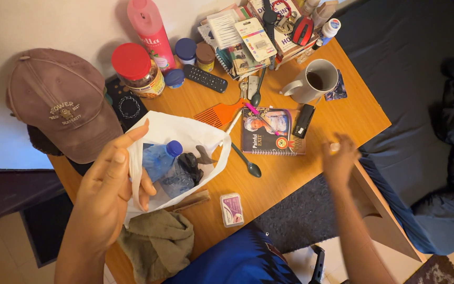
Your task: The person wipes a desk with a cloth, places a water bottle and other small items into a plastic bag, and then rearranges various objects including books, a comb, and a remote on the desk surface.
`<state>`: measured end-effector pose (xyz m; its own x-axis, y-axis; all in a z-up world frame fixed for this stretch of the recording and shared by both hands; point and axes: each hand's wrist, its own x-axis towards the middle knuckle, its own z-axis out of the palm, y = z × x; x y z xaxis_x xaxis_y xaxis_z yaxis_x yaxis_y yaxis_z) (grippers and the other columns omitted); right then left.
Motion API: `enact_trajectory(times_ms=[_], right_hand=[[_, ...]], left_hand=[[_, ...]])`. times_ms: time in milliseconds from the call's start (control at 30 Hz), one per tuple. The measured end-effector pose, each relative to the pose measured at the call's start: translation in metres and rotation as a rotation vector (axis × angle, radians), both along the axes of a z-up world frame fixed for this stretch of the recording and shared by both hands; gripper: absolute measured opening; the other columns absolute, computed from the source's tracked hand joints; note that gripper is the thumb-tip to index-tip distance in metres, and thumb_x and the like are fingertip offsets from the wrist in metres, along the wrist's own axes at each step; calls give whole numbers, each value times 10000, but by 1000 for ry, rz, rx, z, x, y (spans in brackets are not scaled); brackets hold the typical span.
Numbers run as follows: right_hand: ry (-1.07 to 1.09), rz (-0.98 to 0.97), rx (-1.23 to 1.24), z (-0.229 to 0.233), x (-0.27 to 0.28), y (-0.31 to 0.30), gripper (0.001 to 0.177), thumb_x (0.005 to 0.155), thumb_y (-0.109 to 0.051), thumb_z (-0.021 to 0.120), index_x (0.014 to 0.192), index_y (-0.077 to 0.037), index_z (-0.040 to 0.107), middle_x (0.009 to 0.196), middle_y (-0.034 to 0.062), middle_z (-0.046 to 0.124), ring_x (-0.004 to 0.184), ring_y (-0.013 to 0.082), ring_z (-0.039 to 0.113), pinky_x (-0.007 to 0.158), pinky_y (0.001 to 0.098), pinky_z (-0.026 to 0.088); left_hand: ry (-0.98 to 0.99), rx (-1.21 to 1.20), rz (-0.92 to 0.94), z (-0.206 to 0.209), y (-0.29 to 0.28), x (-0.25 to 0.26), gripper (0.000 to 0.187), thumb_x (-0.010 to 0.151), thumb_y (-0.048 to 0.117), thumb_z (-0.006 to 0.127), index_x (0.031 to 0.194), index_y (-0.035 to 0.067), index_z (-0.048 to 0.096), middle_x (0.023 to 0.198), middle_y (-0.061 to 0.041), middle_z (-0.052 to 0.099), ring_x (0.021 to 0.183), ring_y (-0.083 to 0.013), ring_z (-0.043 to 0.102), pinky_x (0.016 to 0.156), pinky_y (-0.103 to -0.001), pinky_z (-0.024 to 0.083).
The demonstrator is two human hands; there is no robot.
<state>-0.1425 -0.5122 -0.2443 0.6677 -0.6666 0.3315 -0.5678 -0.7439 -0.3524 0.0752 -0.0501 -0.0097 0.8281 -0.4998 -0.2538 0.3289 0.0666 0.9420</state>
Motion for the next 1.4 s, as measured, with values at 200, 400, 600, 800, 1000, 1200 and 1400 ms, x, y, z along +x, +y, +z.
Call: enact_trajectory(times_ms=[200, 400, 600, 800, 1000, 1200, 1400], right_hand=[[-79, 67, 251, -14, -16, -29, 545, 1004, -263, 705, 1392, 77, 533, 1488, 328, 466, 1388, 462, 409, 1145, 491, 316], [-112, 105, 214, -44, -12, 20, 451, 1043, -208, 621, 1410, 47, 561, 1511, 260, 523, 1433, 413, 466, 1204, 476, 344], [-159, -17, 276, -38, -2, 130, 423, 1040, -153, 587, 1418, 34, 549, 1472, 239, 552, 1377, 403, 501, 1174, 458, 379], [-135, -4, 372, -27, 5, 199, 508, 999, -122, 588, 1473, 33, 488, 1513, 253, 487, 1405, 414, 434, 1169, 471, 336], [-118, 164, 422, -26, 30, 240, 509, 976, -88, 595, 1465, 17, 503, 1517, 257, 488, 1417, 423, 423, 1182, 485, 322], [-156, 308, 444, -25, 53, 245, 451, 980, -80, 616, 1415, 8, 537, 1459, 234, 543, 1387, 413, 477, 1178, 475, 359], [-171, 458, 446, -10, 60, 244, 430, 968, -120, 632, 1384, -17, 589, 1408, 210, 586, 1336, 410, 497, 1146, 484, 366]], left_hand=[[-24, -65, -21, -2, 3, 4, 569, 1103, 334, 403, 1524, -37, 499, 876, -96, 591, 725, -174, 605, 553, -299, 487], [-13, -84, -15, -3, 10, 9, 575, 1099, 336, 388, 1524, -39, 485, 918, -101, 613, 730, -165, 607, 535, -296, 487], [-15, -87, 9, 1, 20, 9, 573, 1104, 351, 394, 1533, -15, 494, 786, -115, 616, 673, -153, 586, 542, -284, 485], [27, 109, -57, 15, 20, -1, 544, 1060, 403, 402, 1484, 112, 579, 669, -59, 590, 555, -98, 548, 529, -247, 466], [29, 162, -139, 22, 22, -12, 488, 1031, 385, 484, 1411, 120, 638, 675, 21, 551, 554, -54, 531, 520, -221, 451], [-8, 207, -123, 30, 35, -20, 496, 1032, 402, 482, 1396, 112, 654, 607, 14, 506, 500, -46, 494, 478, -215, 424], [-80, 183, -101, 36, 37, -24, 491, 1031, 407, 499, 1371, 84, 649, 748, 39, 558, 538, -32, 496, 473, -209, 430]])
